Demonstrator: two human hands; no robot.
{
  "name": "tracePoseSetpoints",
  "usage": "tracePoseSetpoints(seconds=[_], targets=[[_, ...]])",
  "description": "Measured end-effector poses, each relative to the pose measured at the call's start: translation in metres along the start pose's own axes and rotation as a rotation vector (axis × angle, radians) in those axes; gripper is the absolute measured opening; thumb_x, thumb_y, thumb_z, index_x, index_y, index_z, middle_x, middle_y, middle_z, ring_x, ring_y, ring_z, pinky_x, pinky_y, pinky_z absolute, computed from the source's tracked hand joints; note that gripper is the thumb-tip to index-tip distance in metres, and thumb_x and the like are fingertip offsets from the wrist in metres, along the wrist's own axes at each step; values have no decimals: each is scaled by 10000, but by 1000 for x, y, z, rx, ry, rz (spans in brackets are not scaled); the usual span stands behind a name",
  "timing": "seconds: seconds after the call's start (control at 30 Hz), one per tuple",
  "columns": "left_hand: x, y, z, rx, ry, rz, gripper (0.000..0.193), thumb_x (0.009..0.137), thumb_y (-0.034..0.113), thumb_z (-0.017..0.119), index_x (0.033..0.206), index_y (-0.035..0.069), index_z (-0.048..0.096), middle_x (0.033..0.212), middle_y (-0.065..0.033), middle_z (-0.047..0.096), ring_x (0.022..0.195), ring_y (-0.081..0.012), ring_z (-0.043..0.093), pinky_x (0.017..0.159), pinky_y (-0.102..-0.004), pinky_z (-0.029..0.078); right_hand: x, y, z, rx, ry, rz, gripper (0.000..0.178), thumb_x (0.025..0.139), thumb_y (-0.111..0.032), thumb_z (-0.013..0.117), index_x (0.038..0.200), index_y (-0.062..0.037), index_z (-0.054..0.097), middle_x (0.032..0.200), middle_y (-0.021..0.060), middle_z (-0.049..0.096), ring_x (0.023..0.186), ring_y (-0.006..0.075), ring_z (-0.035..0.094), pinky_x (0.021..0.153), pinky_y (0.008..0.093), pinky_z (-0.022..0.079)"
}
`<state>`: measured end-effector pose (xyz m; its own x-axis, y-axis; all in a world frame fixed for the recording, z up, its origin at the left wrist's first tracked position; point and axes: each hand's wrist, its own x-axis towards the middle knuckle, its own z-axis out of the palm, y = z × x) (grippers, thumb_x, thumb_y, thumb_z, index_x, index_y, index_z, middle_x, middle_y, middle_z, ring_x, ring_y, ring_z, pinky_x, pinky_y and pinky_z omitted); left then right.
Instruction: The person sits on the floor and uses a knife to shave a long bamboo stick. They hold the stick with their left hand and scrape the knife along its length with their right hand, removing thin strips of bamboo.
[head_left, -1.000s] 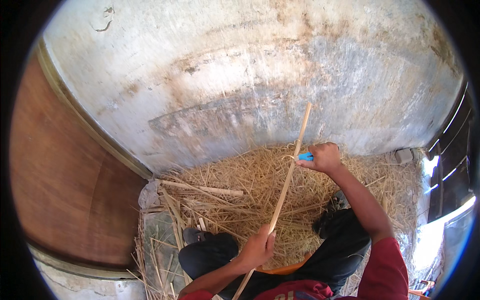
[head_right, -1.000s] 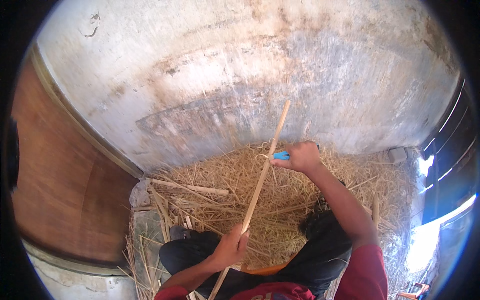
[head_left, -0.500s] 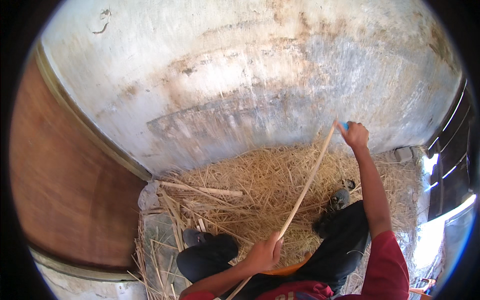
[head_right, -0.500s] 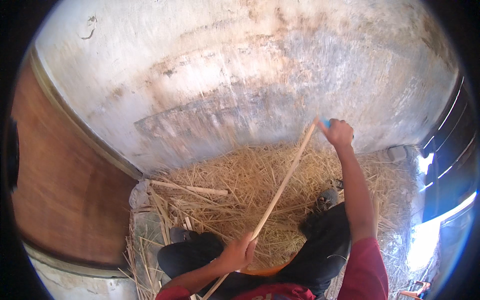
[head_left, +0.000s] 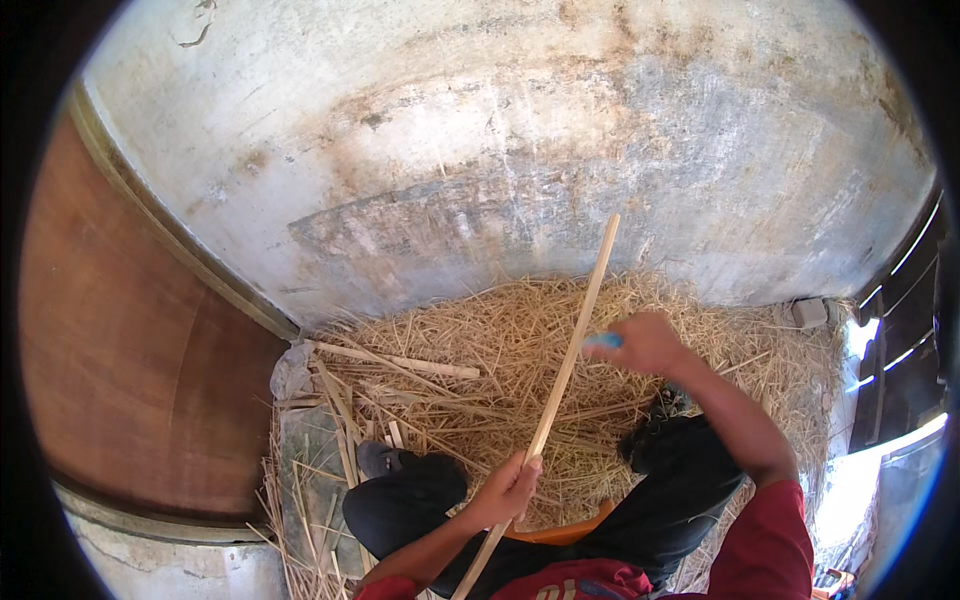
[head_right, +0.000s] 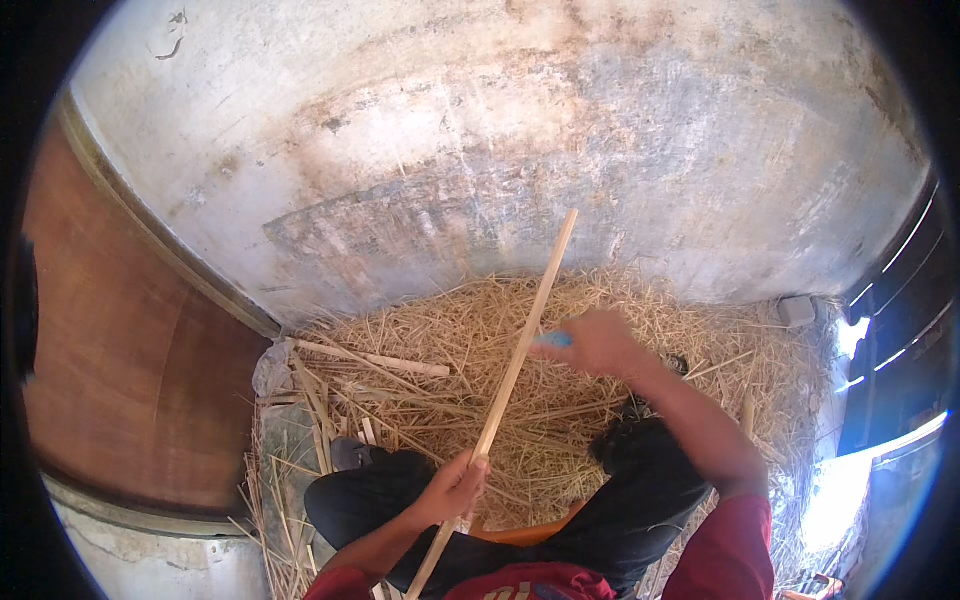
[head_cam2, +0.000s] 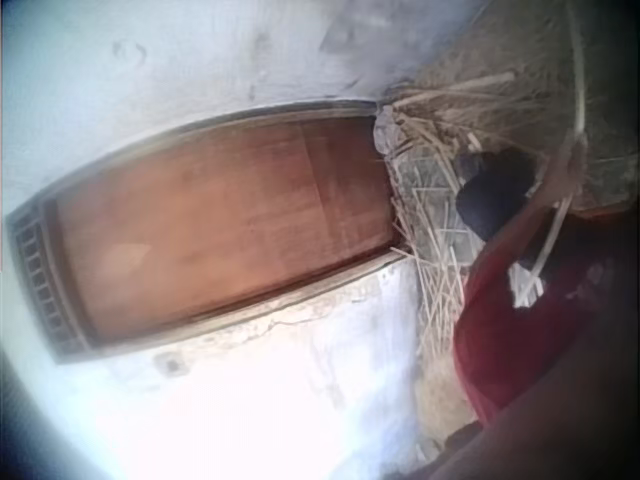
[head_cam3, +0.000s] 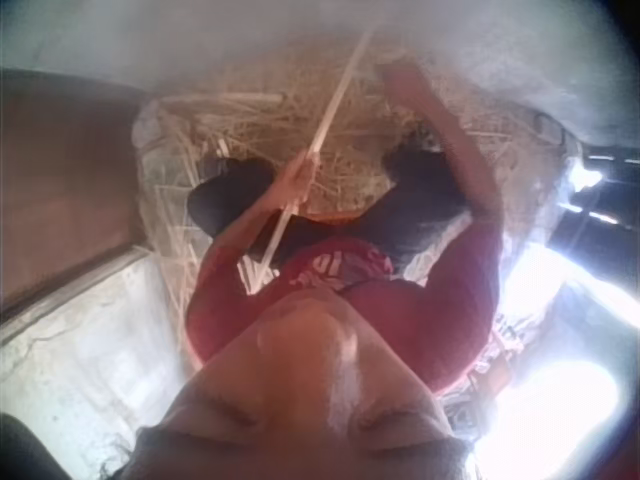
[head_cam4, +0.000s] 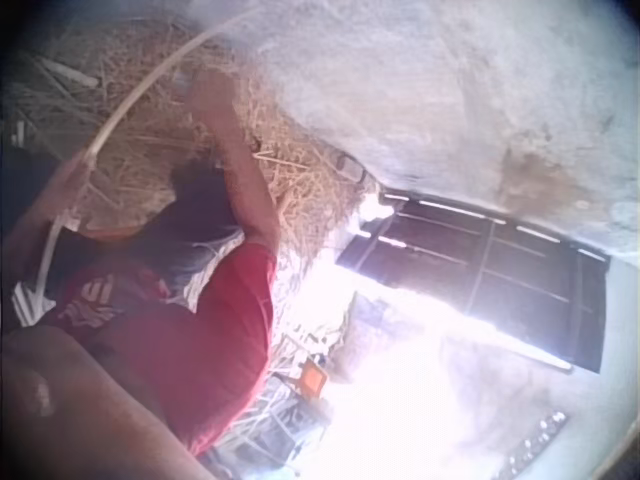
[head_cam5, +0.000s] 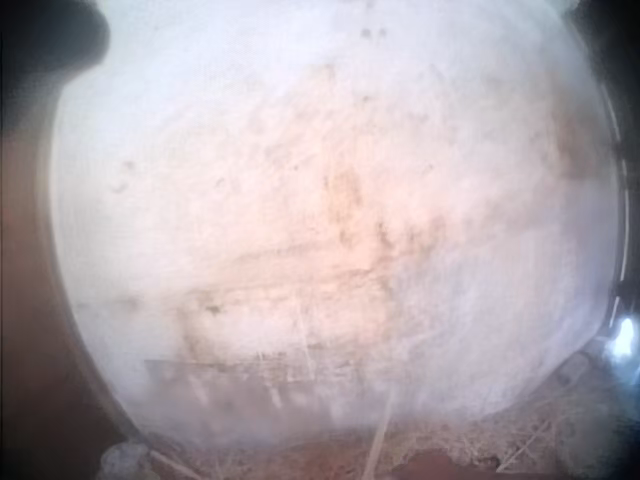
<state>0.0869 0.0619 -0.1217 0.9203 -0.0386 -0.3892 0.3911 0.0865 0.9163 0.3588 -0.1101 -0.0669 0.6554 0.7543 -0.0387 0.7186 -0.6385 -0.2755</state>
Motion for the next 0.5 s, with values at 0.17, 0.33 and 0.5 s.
tracePoseSetpoints(seconds=[0.17, 0.33, 0.5], targets=[[0, 20, -7, -229, -35, -113, 360, 1016, 401, 350, 849, 88, 413, 551, 10, 399, 414, -75, 443, 409, -247, 418, -8, -56, 12, -76, -38, -252, 741, 778, -766, 461, 594, -64, 606, 469, 111, 529, 440, 295, 572, 431, 420, 430], [-3, 18, -5, -238, -19, -52, 388, 1025, 408, 298, 824, 94, 405, 503, 4, 384, 399, -103, 419, 415, -240, 406, -7, -58, 19, -18, 13, -280, 779, 777, -789, 426, 597, -51, 600, 463, 113, 521, 426, 292, 568, 401, 417, 412], [-4, 14, -8, -313, -79, -42, 387, 1021, 415, 315, 813, 99, 395, 498, 9, 378, 387, -85, 375, 389, -229, 371, -12, -61, 35, -138, 62, -287, 759, 774, -796, 421, 601, -82, 616, 472, 105, 533, 418, 273, 560, 412, 396, 418]])
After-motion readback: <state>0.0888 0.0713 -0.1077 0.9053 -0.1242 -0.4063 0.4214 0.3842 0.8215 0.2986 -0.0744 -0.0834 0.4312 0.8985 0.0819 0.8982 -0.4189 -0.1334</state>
